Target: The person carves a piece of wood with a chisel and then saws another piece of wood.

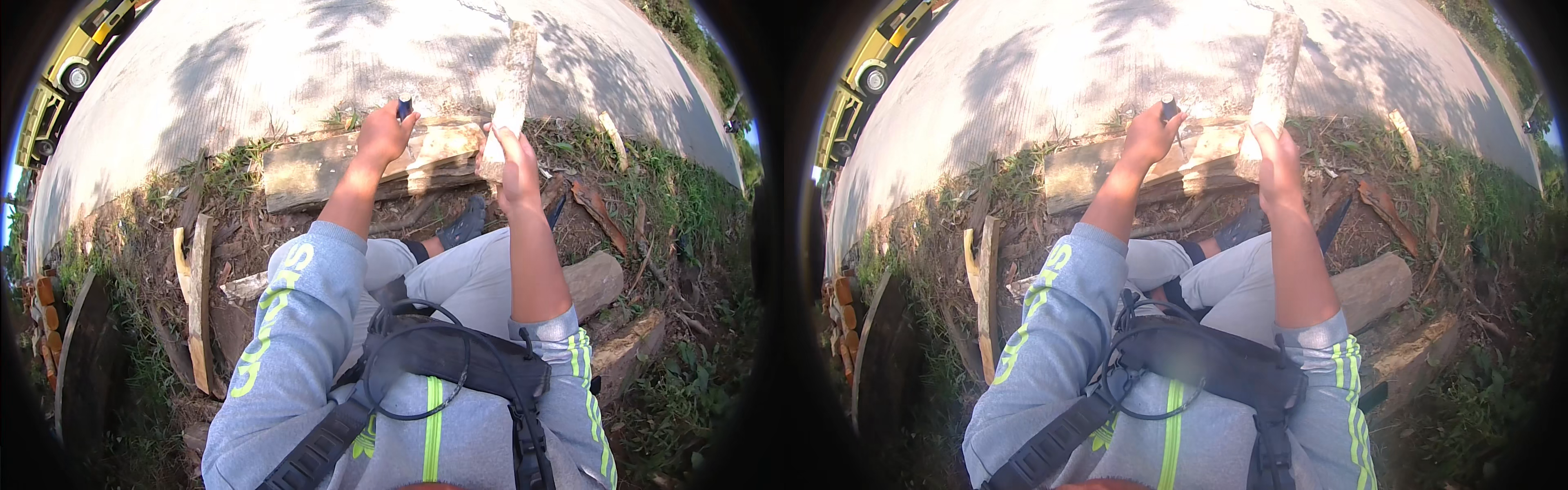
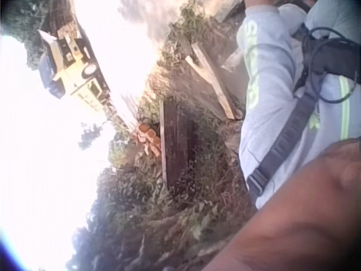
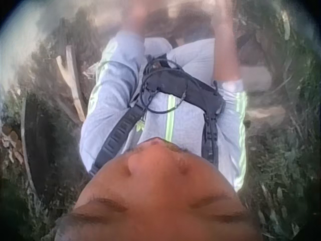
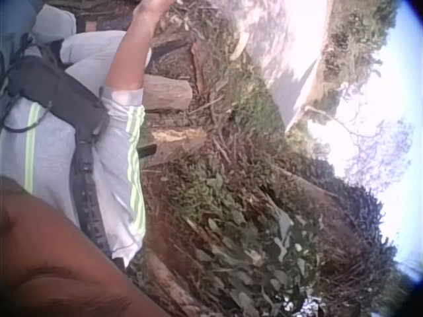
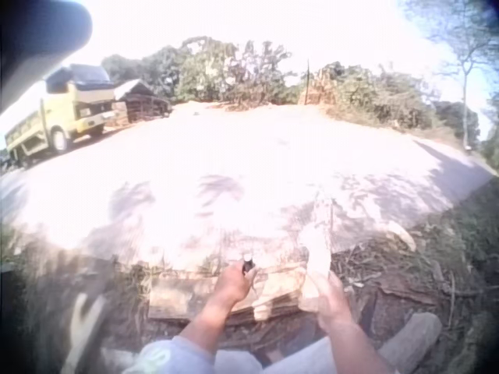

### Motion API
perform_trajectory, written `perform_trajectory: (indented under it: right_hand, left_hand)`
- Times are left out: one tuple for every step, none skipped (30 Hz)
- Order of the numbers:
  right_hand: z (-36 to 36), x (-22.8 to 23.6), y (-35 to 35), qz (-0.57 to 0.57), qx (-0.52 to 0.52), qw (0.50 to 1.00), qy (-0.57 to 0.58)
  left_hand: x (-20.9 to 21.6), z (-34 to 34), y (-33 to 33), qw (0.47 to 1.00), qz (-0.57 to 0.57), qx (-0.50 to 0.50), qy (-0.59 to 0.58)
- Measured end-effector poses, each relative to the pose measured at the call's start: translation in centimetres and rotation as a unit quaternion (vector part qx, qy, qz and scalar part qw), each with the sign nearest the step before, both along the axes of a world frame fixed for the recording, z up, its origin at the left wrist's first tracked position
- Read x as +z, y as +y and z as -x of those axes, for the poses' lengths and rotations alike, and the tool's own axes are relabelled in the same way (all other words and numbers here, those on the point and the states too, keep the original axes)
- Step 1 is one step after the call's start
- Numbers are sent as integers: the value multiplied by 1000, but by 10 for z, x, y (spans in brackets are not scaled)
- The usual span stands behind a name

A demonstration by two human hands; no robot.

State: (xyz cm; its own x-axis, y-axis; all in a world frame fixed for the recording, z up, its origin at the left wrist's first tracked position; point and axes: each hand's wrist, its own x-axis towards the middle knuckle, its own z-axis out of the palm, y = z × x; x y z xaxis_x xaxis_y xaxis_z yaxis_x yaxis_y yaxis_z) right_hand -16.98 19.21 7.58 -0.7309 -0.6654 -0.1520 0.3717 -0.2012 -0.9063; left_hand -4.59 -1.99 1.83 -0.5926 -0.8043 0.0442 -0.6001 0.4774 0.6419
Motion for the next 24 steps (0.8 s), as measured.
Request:
perform_trajectory:
  right_hand:
    - [-2,-13,-6,-4,-17,1000,4]
    - [0,-24,-9,-6,-42,999,13]
    - [-10,-32,-13,-21,-37,998,38]
    - [-15,-38,-13,-37,-33,997,63]
    - [-16,-35,-3,-109,150,978,101]
    - [-12,-36,0,-229,289,905,211]
    - [-21,-39,2,-182,268,929,179]
    - [-29,-40,5,-138,245,948,145]
    - [-31,-43,5,-110,184,972,92]
    - [-32,-48,4,-80,121,989,37]
    - [-34,-51,4,-66,86,994,12]
    - [-35,-53,2,-50,51,997,-11]
    - [-35,-54,-2,-50,46,998,-3]
    - [-35,-55,-6,-49,39,998,4]
    - [-43,-58,-10,-57,44,996,60]
    - [-39,-57,-7,-105,125,982,93]
    - [-34,-48,-5,-150,208,958,126]
    - [-32,-43,-4,-194,289,924,158]
    - [-33,-43,-6,-180,242,948,102]
    - [-35,-43,-7,-137,182,971,64]
    - [-39,-44,-7,-93,122,988,26]
    - [-44,-44,-9,-49,60,997,-13]
    - [-52,-49,-15,0,4,1000,-8]
    - [-55,-52,-13,-86,84,989,89]
  left_hand:
    - [-3,-3,0,1000,-1,6,-4]
    - [0,1,3,1000,-1,3,-6]
    - [4,1,5,1000,-6,5,2]
    - [6,1,9,1000,-11,7,10]
    - [7,-2,9,1000,-17,17,18]
    - [1,-6,3,999,-23,20,34]
    - [-9,-12,-4,998,-29,24,51]
    - [-11,-15,-3,997,-39,27,68]
    - [-13,-14,-1,994,-37,13,102]
    - [-15,-12,0,993,-38,13,109]
    - [-17,-12,1,993,-38,11,115]
    - [-19,-11,2,992,-39,9,121]
    - [-20,-11,3,992,-37,16,120]
    - [-22,-10,3,992,-34,22,119]
    - [-23,-9,2,992,-32,28,118]
    - [-25,-10,-1,993,-57,30,95]
    - [-25,-16,-7,994,-80,36,71]
    - [-25,-20,-10,993,-103,42,48]
    - [-28,-24,-8,993,-82,30,84]
    - [-31,-26,-6,992,-69,22,103]
    - [-34,-27,-3,991,-55,14,122]
    - [-36,-27,-2,989,-41,6,141]
    - [-30,-25,1,986,-59,4,153]
    - [-33,-25,1,991,-59,14,116]
